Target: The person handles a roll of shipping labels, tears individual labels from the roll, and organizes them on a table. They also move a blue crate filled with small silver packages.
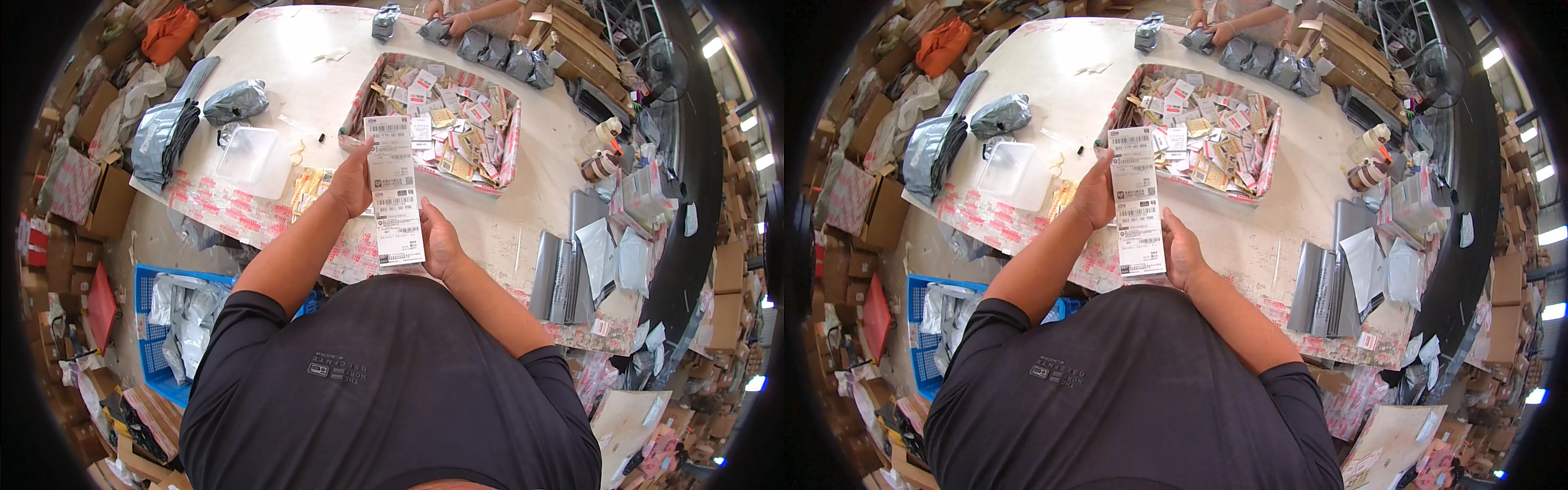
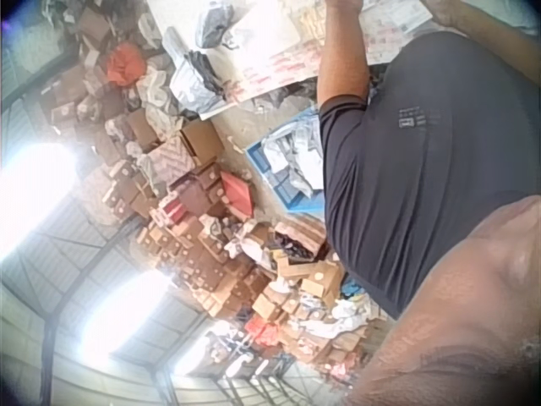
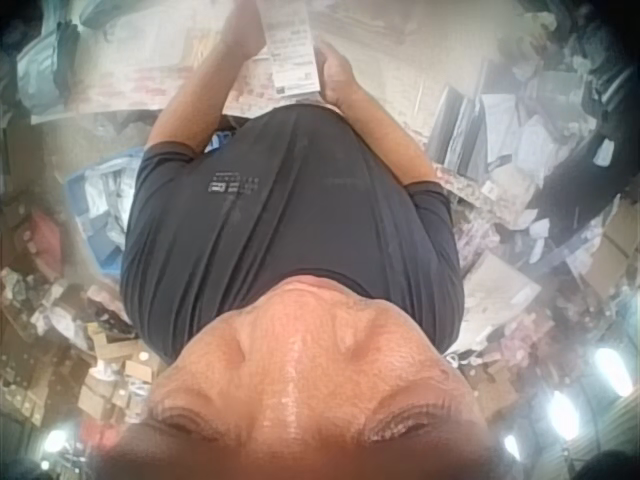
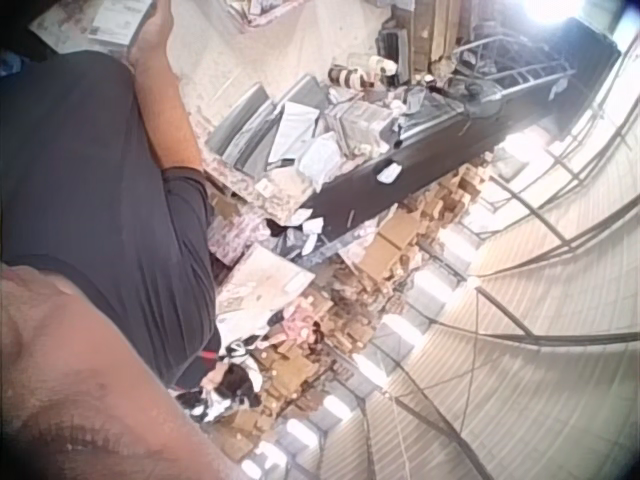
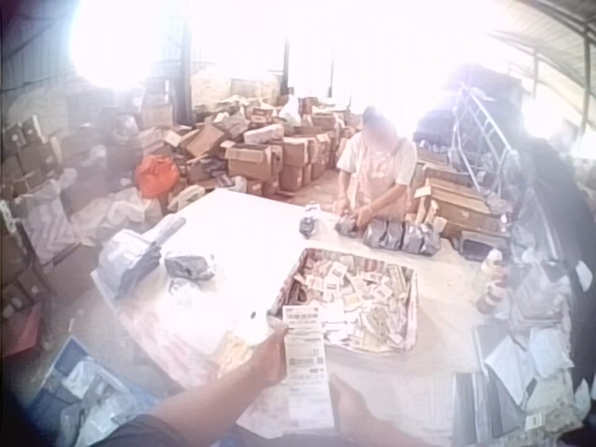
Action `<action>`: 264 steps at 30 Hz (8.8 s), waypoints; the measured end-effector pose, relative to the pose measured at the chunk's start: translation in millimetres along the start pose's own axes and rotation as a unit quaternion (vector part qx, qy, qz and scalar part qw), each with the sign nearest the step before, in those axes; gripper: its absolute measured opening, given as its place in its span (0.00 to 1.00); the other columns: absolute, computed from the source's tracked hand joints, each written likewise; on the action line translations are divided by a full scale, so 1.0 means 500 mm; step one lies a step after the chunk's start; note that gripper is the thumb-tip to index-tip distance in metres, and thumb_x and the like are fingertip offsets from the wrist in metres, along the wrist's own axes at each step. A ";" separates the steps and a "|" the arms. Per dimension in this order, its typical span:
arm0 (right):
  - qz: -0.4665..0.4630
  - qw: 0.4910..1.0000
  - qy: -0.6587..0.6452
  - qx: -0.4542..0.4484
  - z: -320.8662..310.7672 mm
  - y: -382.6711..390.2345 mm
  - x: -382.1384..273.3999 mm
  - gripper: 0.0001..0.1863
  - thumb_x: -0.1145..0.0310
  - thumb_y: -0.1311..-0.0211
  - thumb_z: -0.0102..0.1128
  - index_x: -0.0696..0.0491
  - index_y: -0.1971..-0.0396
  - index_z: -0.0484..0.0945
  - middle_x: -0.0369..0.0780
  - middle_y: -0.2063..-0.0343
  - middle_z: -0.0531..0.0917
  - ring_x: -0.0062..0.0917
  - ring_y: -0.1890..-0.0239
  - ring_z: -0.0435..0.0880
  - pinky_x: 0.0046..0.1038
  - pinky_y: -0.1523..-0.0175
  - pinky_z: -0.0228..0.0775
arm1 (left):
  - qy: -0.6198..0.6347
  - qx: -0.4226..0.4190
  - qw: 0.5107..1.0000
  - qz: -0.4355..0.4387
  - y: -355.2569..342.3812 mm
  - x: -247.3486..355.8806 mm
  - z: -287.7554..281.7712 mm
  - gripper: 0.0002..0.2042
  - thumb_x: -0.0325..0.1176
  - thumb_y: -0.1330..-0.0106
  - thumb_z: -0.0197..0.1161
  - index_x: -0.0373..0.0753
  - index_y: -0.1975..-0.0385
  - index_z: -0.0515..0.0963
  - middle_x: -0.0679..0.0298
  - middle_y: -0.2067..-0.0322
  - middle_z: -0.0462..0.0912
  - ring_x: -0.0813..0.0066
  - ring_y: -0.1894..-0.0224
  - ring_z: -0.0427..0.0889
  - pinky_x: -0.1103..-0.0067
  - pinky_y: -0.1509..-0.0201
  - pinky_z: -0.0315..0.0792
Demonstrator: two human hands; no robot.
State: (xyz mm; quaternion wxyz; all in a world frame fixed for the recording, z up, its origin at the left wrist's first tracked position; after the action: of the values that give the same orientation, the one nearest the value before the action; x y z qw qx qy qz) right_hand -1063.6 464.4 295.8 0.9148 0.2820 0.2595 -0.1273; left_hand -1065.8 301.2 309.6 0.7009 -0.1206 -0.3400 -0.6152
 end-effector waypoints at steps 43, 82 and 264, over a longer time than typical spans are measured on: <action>-0.159 0.943 0.269 0.117 -0.062 -0.043 -0.017 0.17 0.59 0.24 0.53 0.60 0.58 0.78 0.38 0.65 0.84 0.18 0.65 0.79 0.25 0.55 0.72 | -0.001 0.104 0.995 -0.008 0.034 -0.062 -0.020 0.14 0.39 0.23 0.54 0.39 0.45 0.72 0.60 0.53 0.83 0.64 0.54 0.85 0.64 0.48 0.81; -0.156 0.551 0.805 0.153 -0.261 -0.026 0.162 0.46 0.69 0.45 0.64 0.47 0.25 0.53 0.48 0.44 0.71 0.44 0.41 0.73 0.41 0.37 0.69 | 0.120 0.325 0.937 0.051 0.373 -0.115 -0.410 0.19 0.42 0.22 0.50 0.39 0.37 0.68 0.59 0.46 0.81 0.61 0.46 0.83 0.61 0.44 0.79; -0.052 0.996 0.073 0.026 0.018 0.073 0.060 0.17 0.65 0.26 0.55 0.63 0.48 0.73 0.46 0.56 0.85 0.30 0.57 0.88 0.31 0.50 0.83 | 0.033 -0.052 0.997 0.048 0.121 0.003 0.008 0.33 0.61 0.24 0.39 0.40 0.34 0.68 0.57 0.43 0.79 0.60 0.41 0.78 0.60 0.34 0.70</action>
State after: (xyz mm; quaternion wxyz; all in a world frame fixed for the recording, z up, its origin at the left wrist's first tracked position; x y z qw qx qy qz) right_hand -1021.4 486.0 302.1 0.8779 0.3005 0.3363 -0.1608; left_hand -1010.1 315.5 328.6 0.7330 -0.1525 -0.2786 -0.6015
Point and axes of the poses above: each hand's wrist, its own y-axis away from the middle knuckle, its own z-axis out of the palm, x = y × z, the point moved 6 cm from there along -y, towards the middle knuckle
